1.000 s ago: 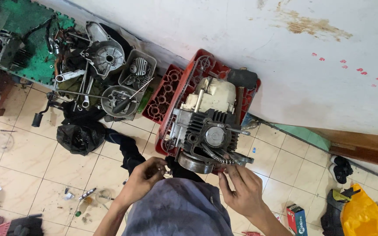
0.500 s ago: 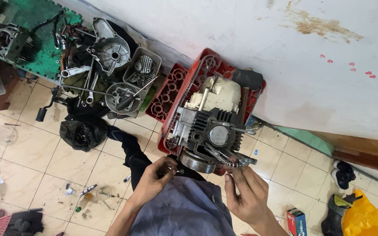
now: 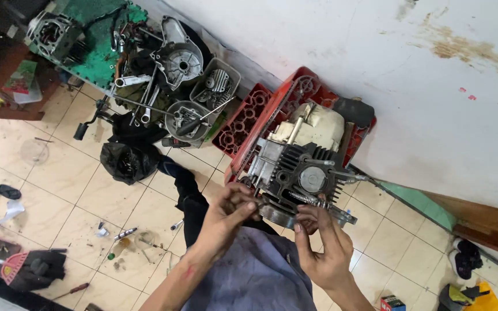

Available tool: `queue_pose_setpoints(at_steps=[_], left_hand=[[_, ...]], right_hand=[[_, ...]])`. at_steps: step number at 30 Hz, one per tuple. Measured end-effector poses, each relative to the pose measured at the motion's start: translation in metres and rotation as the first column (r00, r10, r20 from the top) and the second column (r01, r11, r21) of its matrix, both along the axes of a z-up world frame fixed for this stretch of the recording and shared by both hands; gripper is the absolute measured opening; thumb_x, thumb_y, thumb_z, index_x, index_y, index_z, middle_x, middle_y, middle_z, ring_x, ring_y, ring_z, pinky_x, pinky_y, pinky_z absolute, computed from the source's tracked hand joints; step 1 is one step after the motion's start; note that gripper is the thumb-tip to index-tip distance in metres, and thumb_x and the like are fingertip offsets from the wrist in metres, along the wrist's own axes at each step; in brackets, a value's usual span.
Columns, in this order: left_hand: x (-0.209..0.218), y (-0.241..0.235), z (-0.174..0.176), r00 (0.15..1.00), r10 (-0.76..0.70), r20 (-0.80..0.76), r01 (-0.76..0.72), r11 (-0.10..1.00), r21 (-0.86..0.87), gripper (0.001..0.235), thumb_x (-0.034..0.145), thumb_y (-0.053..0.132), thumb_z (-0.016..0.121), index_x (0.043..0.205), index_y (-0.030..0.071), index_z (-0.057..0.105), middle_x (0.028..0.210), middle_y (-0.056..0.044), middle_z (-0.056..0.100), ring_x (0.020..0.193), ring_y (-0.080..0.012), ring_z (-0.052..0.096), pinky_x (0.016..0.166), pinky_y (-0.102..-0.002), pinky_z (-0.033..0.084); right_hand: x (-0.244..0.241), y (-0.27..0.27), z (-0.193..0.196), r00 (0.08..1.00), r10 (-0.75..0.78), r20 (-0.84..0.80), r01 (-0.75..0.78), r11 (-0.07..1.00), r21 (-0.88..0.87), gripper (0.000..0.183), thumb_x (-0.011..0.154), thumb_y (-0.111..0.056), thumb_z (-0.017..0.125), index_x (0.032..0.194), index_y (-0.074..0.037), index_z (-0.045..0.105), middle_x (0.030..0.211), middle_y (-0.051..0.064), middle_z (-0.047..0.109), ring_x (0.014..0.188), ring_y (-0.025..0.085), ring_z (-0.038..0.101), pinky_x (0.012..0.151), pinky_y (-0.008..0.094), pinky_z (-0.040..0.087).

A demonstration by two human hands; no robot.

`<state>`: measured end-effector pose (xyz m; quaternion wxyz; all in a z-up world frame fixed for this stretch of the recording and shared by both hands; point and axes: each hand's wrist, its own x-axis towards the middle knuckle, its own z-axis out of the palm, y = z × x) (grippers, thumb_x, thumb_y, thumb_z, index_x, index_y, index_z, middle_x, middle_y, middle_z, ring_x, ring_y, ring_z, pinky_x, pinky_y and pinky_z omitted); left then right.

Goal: The person works on a small engine mounted on a red stand, manipulating the piston and cylinder area by hand, then lifts the finned cylinder block off the engine, turns it over in both hands, and places it aside before returning to the engine.

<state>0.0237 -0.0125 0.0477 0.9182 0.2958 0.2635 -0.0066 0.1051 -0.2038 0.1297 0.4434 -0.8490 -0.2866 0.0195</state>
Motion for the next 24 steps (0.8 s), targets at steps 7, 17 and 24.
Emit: queue_pose_setpoints(at_steps=[7, 17, 24], left_hand=[[0.004, -0.012, 0.001, 0.997, -0.006, 0.080, 0.019, 0.987, -0.158, 0.021, 0.099, 0.002, 0.066, 0.117, 0.003, 0.055, 0.101, -0.009, 0.067, 0.092, -0.0191, 0.067, 0.082, -0.034, 0.057], [0.003, 0.019, -0.025, 0.995, 0.098, 0.012, -0.095, 0.982, -0.162, 0.028, 0.094, 0.000, 0.066, 0.119, 0.002, 0.055, 0.102, -0.008, 0.067, 0.092, -0.0194, 0.067, 0.085, -0.033, 0.056], [0.027, 0.089, -0.159, 0.971, 0.238, 0.023, -0.239, 0.968, 0.081, 0.037, 0.092, 0.005, 0.066, 0.128, -0.004, 0.060, 0.098, -0.009, 0.066, 0.083, -0.0184, 0.065, 0.075, -0.033, 0.056]], right_hand=[[-0.001, 0.001, 0.001, 0.999, 0.030, -0.011, -0.030, 0.999, 0.025, 0.056, 0.087, 0.005, 0.070, 0.137, 0.016, 0.049, 0.116, 0.022, 0.070, 0.089, 0.020, 0.075, 0.069, 0.027, 0.060], [-0.025, 0.026, -0.011, 0.988, -0.116, -0.106, 0.124, 0.989, 0.075, 0.054, 0.091, 0.005, 0.063, 0.142, 0.013, 0.045, 0.121, 0.023, 0.065, 0.095, 0.021, 0.072, 0.071, 0.026, 0.059], [-0.044, 0.029, -0.028, 0.917, -0.235, -0.322, 0.293, 0.945, 0.145, 0.052, 0.096, 0.001, 0.061, 0.141, 0.016, 0.038, 0.127, 0.024, 0.055, 0.099, 0.025, 0.069, 0.077, 0.028, 0.056]])
